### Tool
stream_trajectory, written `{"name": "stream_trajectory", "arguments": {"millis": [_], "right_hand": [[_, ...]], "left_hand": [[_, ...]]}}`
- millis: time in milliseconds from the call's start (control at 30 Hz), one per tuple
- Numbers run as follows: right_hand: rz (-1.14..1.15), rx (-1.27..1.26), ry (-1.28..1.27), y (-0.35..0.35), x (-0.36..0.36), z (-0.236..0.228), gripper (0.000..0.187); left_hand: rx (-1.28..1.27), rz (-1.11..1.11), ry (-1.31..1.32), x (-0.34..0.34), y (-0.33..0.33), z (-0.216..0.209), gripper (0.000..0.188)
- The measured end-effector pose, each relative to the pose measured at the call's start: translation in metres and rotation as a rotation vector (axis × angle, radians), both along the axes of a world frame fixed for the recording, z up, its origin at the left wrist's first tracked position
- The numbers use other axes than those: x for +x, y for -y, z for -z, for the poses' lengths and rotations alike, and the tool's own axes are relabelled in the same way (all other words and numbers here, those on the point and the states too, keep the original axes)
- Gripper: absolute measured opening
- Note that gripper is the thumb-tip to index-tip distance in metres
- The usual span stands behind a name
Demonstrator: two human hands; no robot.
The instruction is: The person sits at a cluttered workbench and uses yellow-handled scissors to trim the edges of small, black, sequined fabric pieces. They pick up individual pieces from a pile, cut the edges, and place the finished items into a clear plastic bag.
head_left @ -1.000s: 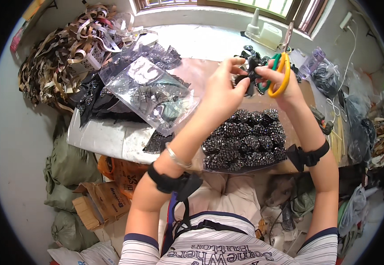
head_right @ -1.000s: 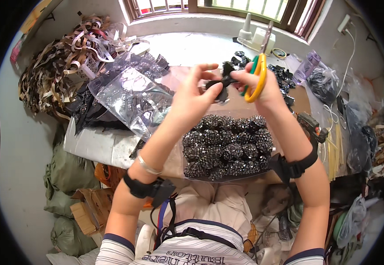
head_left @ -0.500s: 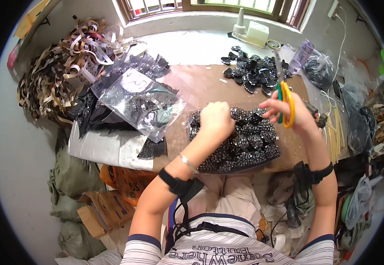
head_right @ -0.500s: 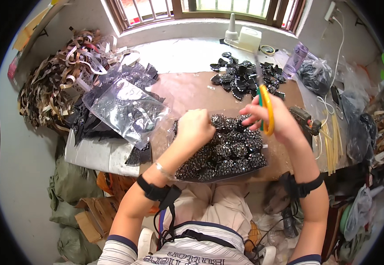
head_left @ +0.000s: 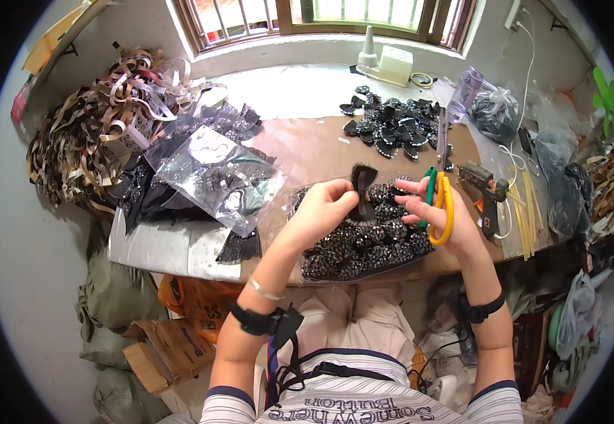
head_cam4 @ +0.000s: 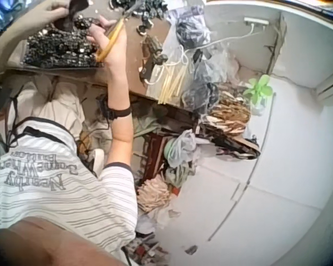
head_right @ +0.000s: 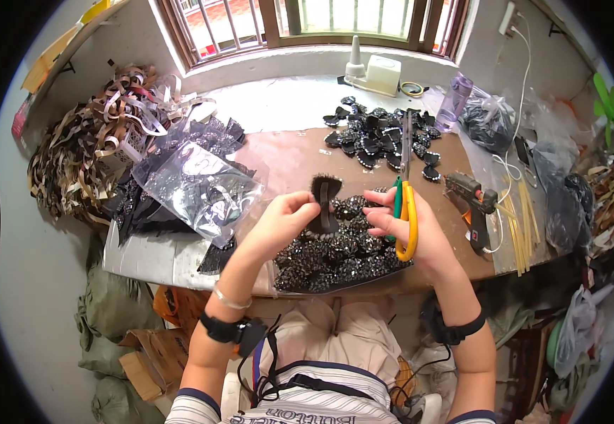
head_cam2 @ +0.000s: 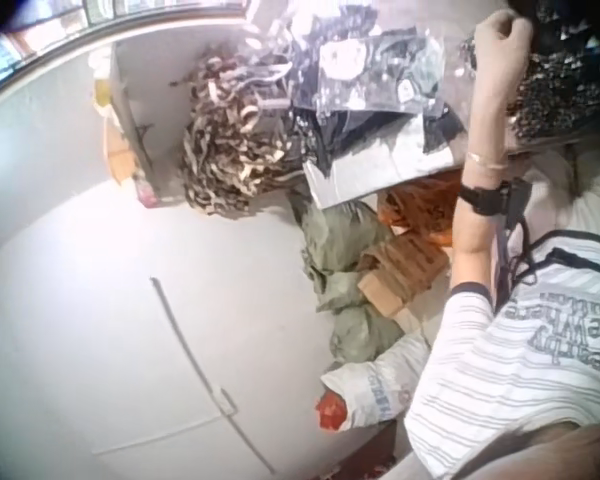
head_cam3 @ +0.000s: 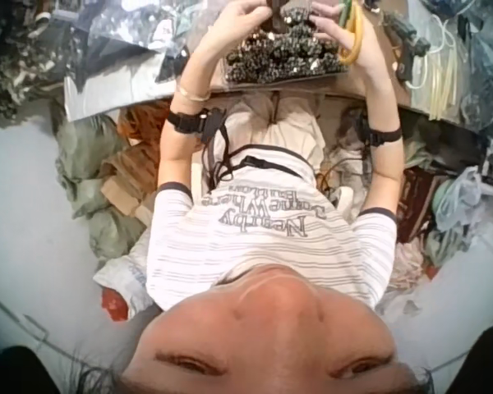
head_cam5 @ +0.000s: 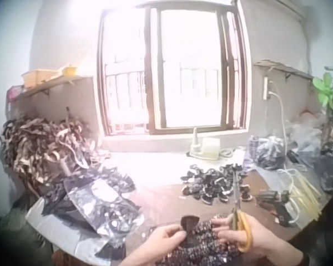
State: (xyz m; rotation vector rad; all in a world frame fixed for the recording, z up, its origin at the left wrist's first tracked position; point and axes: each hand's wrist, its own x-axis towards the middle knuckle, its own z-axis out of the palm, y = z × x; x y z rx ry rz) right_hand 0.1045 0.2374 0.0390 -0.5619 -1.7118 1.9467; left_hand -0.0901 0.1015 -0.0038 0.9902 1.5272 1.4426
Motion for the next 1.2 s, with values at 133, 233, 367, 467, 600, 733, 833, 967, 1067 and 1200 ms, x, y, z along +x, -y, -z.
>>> {"name": "stream_trajectory", "arguments": {"millis": [133, 233, 367, 467, 600, 733, 833, 967, 1067, 1200], "right_hand": [[-0.130, -0.111, -0.070, 0.017, -0.008, -0.001, 0.037], [-0.065, -0.143, -0.048, 0.034, -0.008, -0.002, 0.037], [0.092, -0.139, -0.067, 0.042, -0.007, 0.013, 0.035], [0.148, -0.200, -0.142, 0.043, -0.007, 0.020, 0.037], [-0.002, -0.257, -0.148, 0.051, -0.004, 0.013, 0.038], [-0.029, -0.172, -0.106, 0.055, -0.001, 0.021, 0.042], [-0.015, -0.100, -0.113, 0.060, -0.006, 0.020, 0.044], [0.035, -0.146, -0.140, 0.054, -0.011, 0.021, 0.040], [0.021, -0.096, -0.136, 0.053, -0.018, 0.023, 0.041], [0.134, -0.043, -0.158, 0.031, -0.005, 0.005, 0.048]], "left_hand": [[0.014, 0.264, 0.132, 0.024, 0.025, -0.029, 0.025], [-0.014, 0.076, -0.129, 0.033, 0.035, -0.030, 0.016], [0.194, -0.282, -0.523, 0.057, 0.049, -0.047, 0.018], [0.303, -0.338, -0.736, 0.061, 0.057, -0.047, 0.028], [0.207, -0.385, -0.761, 0.068, 0.060, -0.038, 0.023], [0.171, -0.365, -0.789, 0.064, 0.060, -0.034, 0.020], [0.199, -0.345, -0.801, 0.063, 0.059, -0.035, 0.017], [0.099, -0.346, -0.797, 0.061, 0.061, -0.044, 0.017], [0.090, -0.334, -0.735, 0.052, 0.059, -0.043, 0.018], [0.055, -0.619, -0.973, 0.005, 0.083, -0.037, 0.012]]}}
